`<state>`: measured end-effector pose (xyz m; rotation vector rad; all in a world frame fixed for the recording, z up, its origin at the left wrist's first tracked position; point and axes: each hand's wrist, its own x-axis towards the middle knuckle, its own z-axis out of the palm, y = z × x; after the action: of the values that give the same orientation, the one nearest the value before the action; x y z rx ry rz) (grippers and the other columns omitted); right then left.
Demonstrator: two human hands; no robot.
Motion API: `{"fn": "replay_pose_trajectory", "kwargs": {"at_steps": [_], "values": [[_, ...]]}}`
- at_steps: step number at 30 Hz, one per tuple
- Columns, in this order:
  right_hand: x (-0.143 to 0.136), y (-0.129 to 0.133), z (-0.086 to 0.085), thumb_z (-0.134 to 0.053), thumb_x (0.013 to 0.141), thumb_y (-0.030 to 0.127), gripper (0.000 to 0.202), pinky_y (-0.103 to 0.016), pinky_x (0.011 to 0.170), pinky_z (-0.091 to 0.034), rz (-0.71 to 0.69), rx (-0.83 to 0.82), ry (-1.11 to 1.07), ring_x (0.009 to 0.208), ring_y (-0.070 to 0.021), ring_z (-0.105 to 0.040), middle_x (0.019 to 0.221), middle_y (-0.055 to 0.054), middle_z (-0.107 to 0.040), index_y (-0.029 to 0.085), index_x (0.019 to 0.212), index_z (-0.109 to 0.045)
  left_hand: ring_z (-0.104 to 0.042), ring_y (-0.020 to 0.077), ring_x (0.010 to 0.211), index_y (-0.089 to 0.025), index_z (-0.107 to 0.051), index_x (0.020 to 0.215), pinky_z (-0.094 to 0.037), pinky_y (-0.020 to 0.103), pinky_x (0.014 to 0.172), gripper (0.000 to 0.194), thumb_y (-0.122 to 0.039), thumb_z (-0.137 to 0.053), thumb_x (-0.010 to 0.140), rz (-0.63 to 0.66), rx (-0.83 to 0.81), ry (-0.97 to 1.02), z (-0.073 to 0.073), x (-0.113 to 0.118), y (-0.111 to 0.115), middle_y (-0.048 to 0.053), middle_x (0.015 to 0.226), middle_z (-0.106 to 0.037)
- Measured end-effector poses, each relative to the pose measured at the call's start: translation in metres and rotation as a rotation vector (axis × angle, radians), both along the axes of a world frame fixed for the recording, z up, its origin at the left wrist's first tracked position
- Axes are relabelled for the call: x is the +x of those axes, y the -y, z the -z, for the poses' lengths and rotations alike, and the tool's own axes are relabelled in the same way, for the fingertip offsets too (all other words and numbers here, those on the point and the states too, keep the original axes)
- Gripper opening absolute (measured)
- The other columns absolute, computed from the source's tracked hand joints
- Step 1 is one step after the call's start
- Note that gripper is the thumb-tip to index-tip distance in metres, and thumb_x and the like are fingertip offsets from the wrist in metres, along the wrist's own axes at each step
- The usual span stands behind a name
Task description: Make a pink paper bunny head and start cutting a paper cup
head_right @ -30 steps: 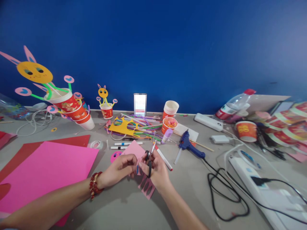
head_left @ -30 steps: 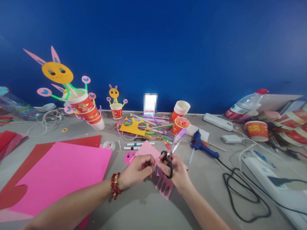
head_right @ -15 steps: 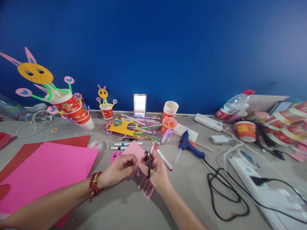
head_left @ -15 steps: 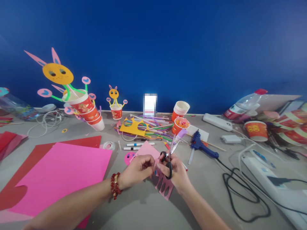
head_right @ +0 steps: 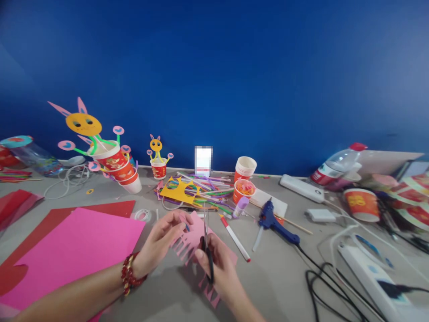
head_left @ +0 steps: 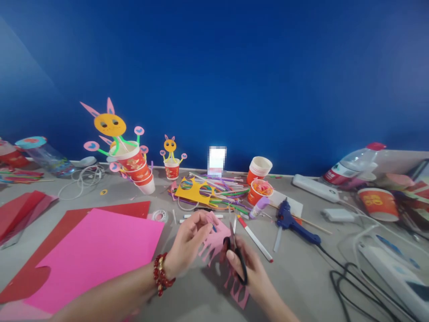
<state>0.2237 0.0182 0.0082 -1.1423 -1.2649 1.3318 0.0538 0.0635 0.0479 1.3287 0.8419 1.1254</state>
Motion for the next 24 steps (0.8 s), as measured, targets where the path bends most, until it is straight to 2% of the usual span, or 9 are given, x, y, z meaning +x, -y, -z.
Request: {"fn": "replay_pose_trajectory", "kwargs": {"at_steps": [3, 7, 11, 17, 24], "values": [[-0.007, 0.005, 0.006, -0.062, 0.079, 0.067, 0.049, -0.025, 0.057, -0.037, -0.127, -0.028, -0.002, 0.063, -0.0144, -0.047, 0.069, -0.001, -0.051, 0.019, 0.078, -0.053, -0.058, 0.0175, 0.087, -0.018, -0.057, 0.085, -0.045, 0.027, 0.076, 0.022, -0.039, -0.058, 0.089, -0.050, -0.009, 0.028, -0.008, 0.000, 0.000, 0.008, 0.099, -0.063], [-0.012, 0.010, 0.007, -0.061, 0.076, 0.071, 0.054, -0.024, 0.053, -0.035, -0.208, -0.079, -0.002, 0.060, -0.0142, -0.050, 0.069, -0.003, -0.058, 0.018, 0.080, -0.054, -0.058, 0.0162, 0.081, -0.018, -0.056, 0.086, -0.047, 0.027, 0.072, 0.020, -0.038, -0.057, 0.090, -0.052, -0.035, 0.034, -0.005, 0.002, 0.002, 0.006, 0.095, -0.062], [-0.013, 0.010, 0.008, -0.061, 0.075, 0.073, 0.055, -0.022, 0.049, -0.032, -0.198, -0.111, 0.002, 0.057, -0.0131, -0.049, 0.066, -0.002, -0.058, 0.018, 0.078, -0.053, -0.057, 0.0138, 0.075, -0.018, -0.053, 0.082, -0.047, 0.025, 0.069, 0.021, -0.037, -0.057, 0.090, -0.042, -0.036, 0.072, 0.001, 0.006, 0.003, 0.003, 0.086, -0.061], [-0.013, 0.010, 0.012, -0.061, 0.075, 0.073, 0.055, -0.023, 0.049, -0.030, -0.170, -0.105, 0.023, 0.054, -0.0118, -0.047, 0.060, 0.000, -0.055, 0.018, 0.074, -0.051, -0.055, 0.0124, 0.067, -0.018, -0.052, 0.078, -0.044, 0.023, 0.062, 0.027, -0.042, -0.061, 0.087, -0.075, -0.067, 0.059, 0.002, 0.009, 0.006, 0.000, 0.074, -0.055], [-0.014, 0.009, 0.017, -0.063, 0.073, 0.073, 0.055, -0.022, 0.048, -0.030, -0.152, -0.106, 0.031, 0.052, -0.0122, -0.051, 0.058, 0.002, -0.054, 0.019, 0.072, -0.048, -0.055, 0.0114, 0.067, -0.019, -0.052, 0.079, -0.044, 0.022, 0.063, 0.024, -0.039, -0.059, 0.089, -0.097, -0.055, 0.046, 0.006, 0.010, 0.007, -0.001, 0.074, -0.055]]}}
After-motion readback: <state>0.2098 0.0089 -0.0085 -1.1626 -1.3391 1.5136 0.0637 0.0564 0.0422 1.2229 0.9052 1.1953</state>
